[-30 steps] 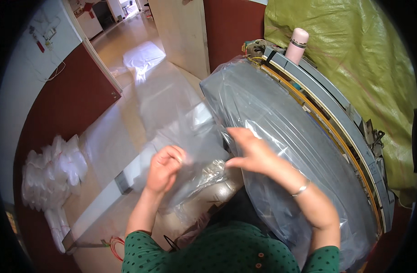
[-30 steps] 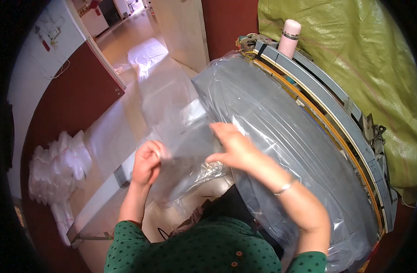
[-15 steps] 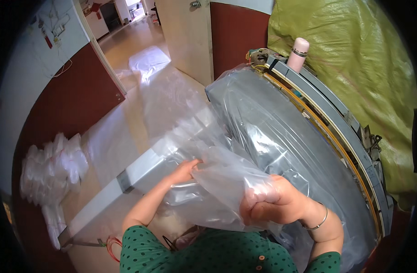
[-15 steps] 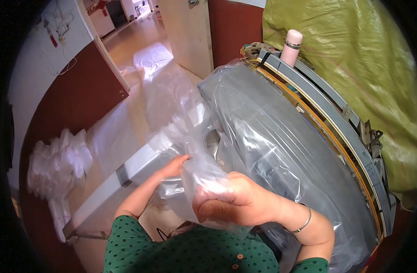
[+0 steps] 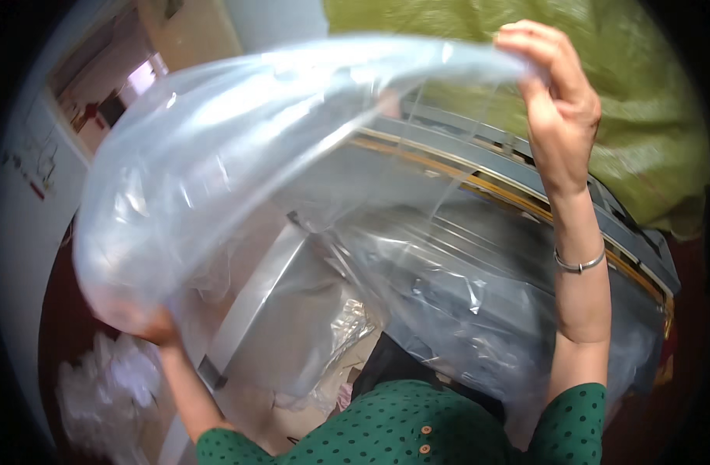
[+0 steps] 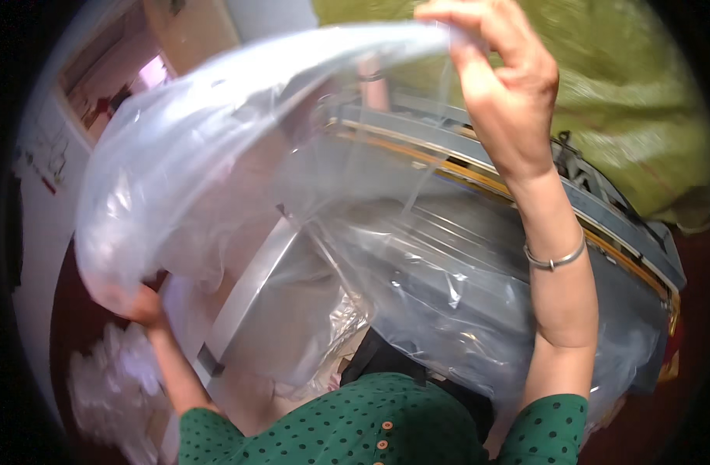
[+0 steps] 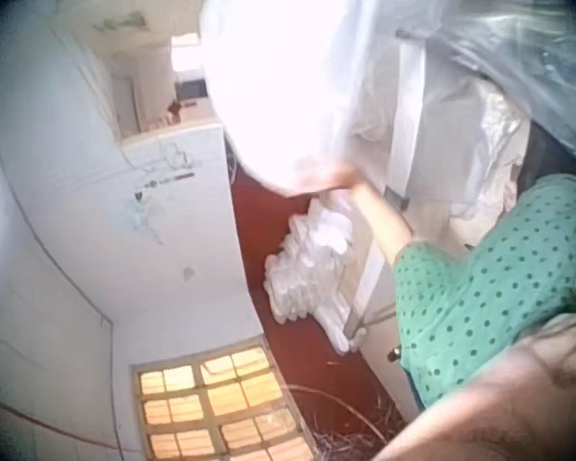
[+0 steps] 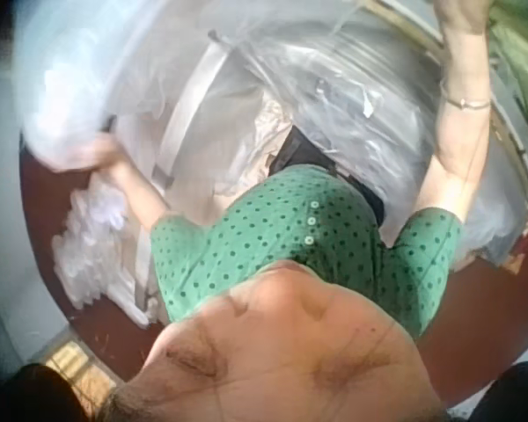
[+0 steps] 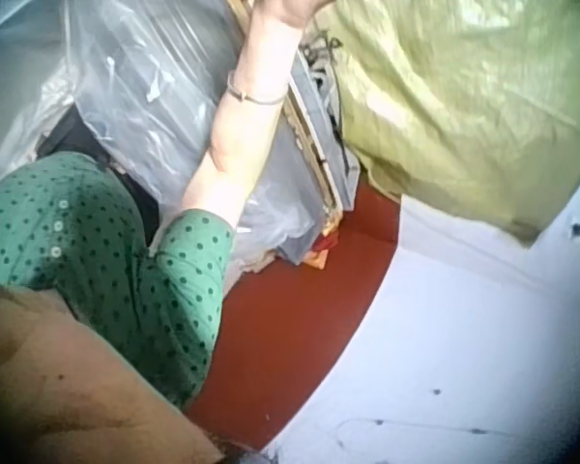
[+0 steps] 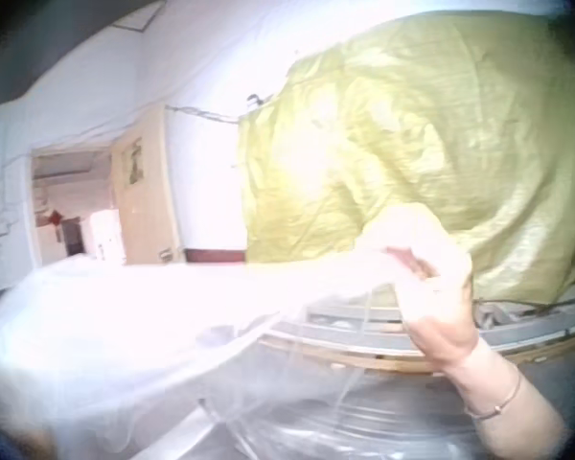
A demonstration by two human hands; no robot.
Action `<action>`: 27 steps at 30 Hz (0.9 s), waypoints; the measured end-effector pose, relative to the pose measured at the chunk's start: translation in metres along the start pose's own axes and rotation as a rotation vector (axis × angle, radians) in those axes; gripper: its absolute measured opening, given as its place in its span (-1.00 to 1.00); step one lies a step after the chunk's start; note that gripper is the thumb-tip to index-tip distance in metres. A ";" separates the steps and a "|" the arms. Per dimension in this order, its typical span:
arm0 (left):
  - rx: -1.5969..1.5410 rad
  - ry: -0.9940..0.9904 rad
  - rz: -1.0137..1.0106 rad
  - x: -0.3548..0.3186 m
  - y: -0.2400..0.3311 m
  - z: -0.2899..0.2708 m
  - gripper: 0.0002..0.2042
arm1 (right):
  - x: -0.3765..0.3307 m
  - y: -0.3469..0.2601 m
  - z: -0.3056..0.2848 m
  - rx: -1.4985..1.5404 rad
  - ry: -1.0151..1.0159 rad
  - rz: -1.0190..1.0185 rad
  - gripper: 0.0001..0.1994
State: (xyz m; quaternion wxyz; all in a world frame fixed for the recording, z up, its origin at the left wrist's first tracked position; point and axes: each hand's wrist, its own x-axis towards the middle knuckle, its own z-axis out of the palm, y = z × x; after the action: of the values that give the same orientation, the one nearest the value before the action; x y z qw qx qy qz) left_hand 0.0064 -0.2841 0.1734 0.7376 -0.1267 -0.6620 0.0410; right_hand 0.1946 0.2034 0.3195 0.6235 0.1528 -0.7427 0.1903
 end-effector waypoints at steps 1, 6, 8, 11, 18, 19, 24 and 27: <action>-0.305 -0.337 0.083 -0.041 0.024 -0.012 -0.53 | -0.011 0.008 -0.019 0.090 -0.052 -0.024 -0.77; -1.158 -2.528 0.173 -0.098 0.137 -0.091 -0.56 | -0.089 -0.004 -0.141 -0.013 -0.985 0.509 -0.94; -1.339 -2.284 0.690 -0.081 0.165 -0.097 -0.55 | -0.115 -0.030 -0.182 -0.114 -1.502 0.673 -0.81; -1.661 -2.003 0.470 0.025 0.242 -0.087 -0.54 | -0.180 -0.062 -0.230 0.044 -1.539 0.861 -0.70; -2.002 -1.067 0.614 0.082 0.488 -0.102 -0.22 | -0.245 -0.093 -0.260 -0.010 -1.451 1.080 -0.71; -1.975 -1.089 0.607 0.069 0.523 -0.104 -0.28 | -0.251 -0.094 -0.263 -0.015 -1.436 1.069 -0.71; -2.204 -1.895 0.227 0.059 0.611 -0.125 -0.84 | -0.268 -0.100 -0.283 -0.004 -1.310 1.093 -0.74; -2.295 -1.860 0.067 0.073 0.616 -0.144 -0.90 | -0.261 -0.095 -0.298 0.105 -1.137 1.237 -0.82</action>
State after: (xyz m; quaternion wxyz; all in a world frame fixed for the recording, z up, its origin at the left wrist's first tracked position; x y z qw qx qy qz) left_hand 0.2228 0.3072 0.0820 -0.4449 -0.5713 -0.5530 -0.4120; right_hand 0.5436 0.2582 0.1164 -0.0701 -0.1804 -0.8837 0.4261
